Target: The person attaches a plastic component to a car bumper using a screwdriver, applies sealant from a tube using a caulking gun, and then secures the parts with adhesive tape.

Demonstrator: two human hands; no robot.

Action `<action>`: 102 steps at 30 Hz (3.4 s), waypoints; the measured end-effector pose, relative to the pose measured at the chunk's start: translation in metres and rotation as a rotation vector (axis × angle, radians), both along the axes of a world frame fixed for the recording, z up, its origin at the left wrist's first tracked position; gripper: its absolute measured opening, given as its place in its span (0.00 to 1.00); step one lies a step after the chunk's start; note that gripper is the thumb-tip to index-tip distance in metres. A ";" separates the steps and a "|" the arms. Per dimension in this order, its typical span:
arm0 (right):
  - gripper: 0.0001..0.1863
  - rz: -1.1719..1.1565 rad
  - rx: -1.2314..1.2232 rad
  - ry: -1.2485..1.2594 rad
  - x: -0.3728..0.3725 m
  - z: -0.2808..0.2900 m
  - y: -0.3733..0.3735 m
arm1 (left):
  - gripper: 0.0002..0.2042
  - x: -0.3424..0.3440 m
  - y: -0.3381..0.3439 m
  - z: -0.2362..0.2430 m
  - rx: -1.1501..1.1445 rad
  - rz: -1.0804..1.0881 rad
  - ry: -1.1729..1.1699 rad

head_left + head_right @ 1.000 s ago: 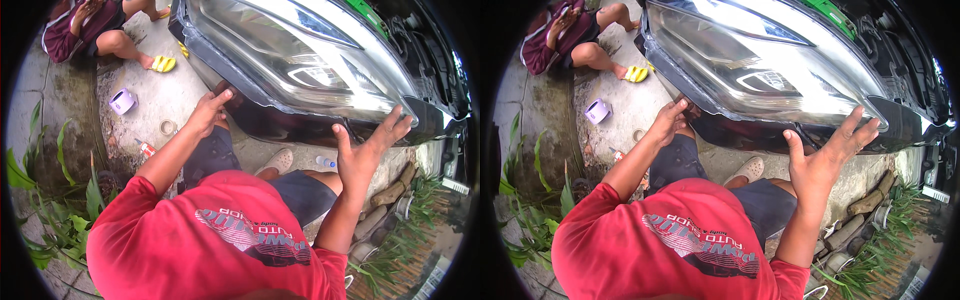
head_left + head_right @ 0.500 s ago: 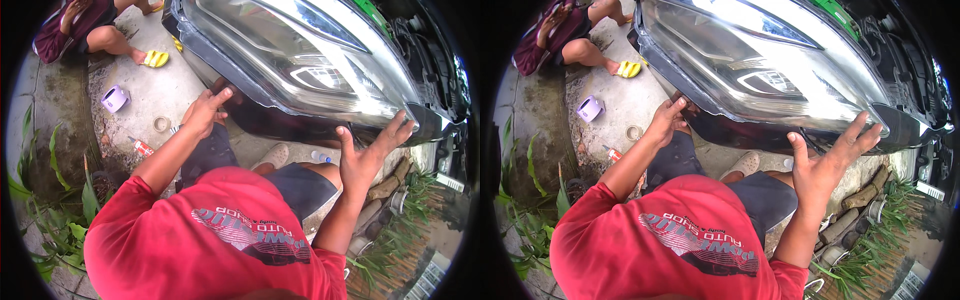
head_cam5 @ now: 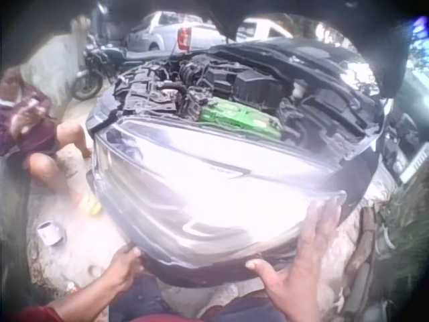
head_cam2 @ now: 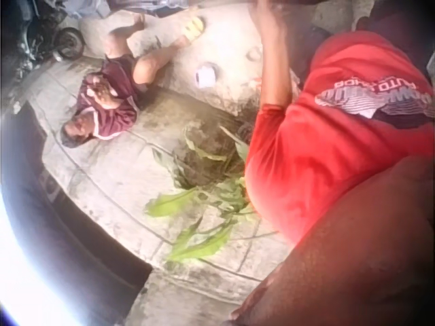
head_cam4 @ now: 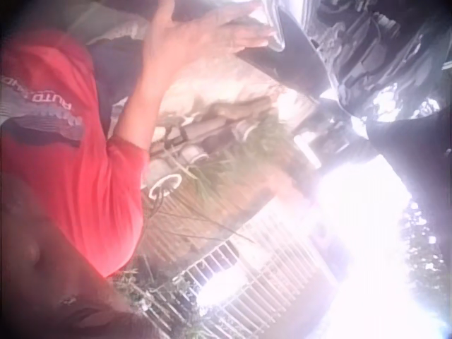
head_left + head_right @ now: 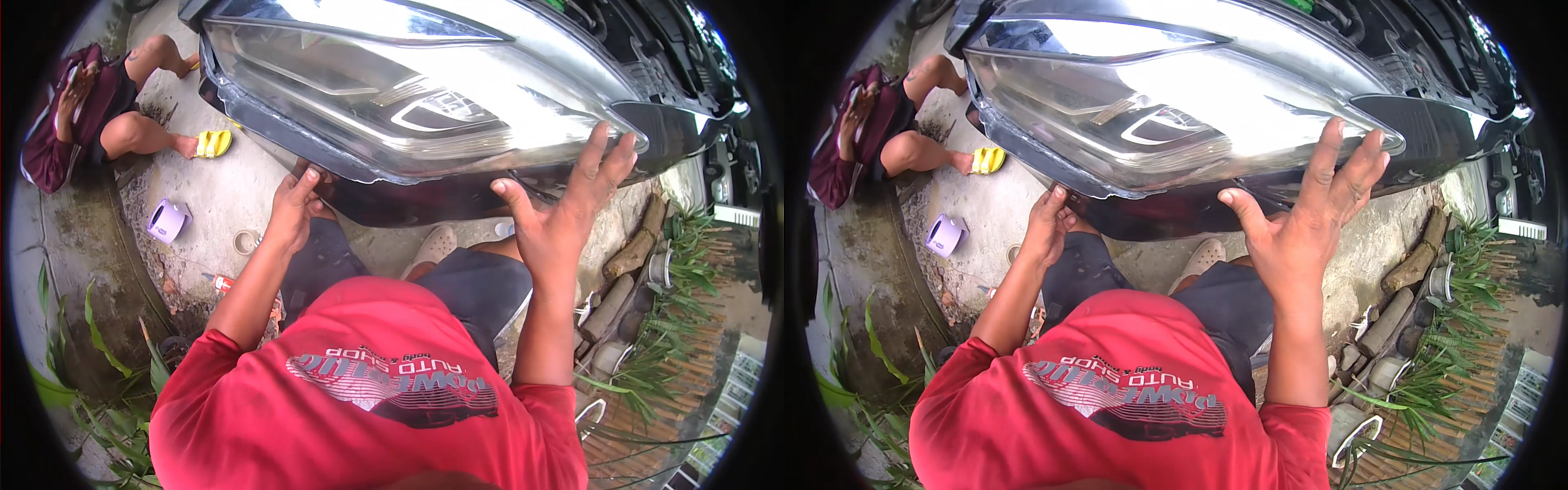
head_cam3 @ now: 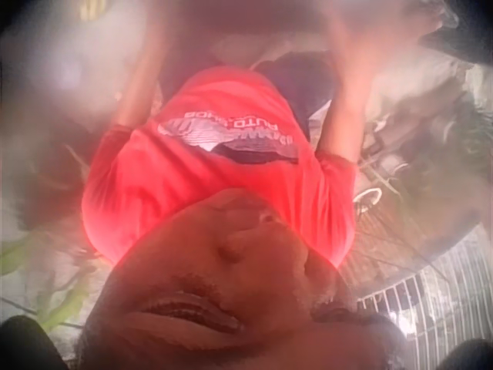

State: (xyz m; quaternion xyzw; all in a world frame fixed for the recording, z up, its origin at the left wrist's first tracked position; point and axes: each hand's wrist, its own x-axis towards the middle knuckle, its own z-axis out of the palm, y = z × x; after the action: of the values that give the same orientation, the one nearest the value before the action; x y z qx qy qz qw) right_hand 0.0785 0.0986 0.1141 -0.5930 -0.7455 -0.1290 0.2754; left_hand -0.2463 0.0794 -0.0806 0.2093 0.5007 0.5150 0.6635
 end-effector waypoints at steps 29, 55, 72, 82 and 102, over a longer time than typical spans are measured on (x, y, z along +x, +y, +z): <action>0.69 -0.164 0.056 0.208 0.038 -0.062 -0.012 | 0.24 -0.013 0.002 -0.019 -0.008 -0.006 -0.069; 0.69 -0.214 0.021 0.196 0.041 -0.057 -0.015 | 0.19 -0.011 0.004 -0.014 -0.036 -0.038 -0.029; 0.72 0.033 0.122 -0.048 0.063 -0.027 0.011 | 0.35 0.001 -0.003 0.032 -0.082 0.092 -0.152; 0.76 0.057 0.148 -0.072 0.067 -0.031 0.018 | 0.58 -0.026 -0.008 0.031 -0.158 0.015 -0.223; 0.76 0.016 0.150 -0.082 0.067 -0.031 0.015 | 0.60 -0.001 -0.022 0.100 0.319 0.006 1.110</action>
State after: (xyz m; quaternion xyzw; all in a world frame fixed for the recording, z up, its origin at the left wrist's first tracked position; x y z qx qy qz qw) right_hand 0.1460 0.1131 0.0833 -0.5589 -0.7492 -0.2063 0.2893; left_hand -0.2476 0.0577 0.0192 0.5442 0.6904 0.3992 0.2604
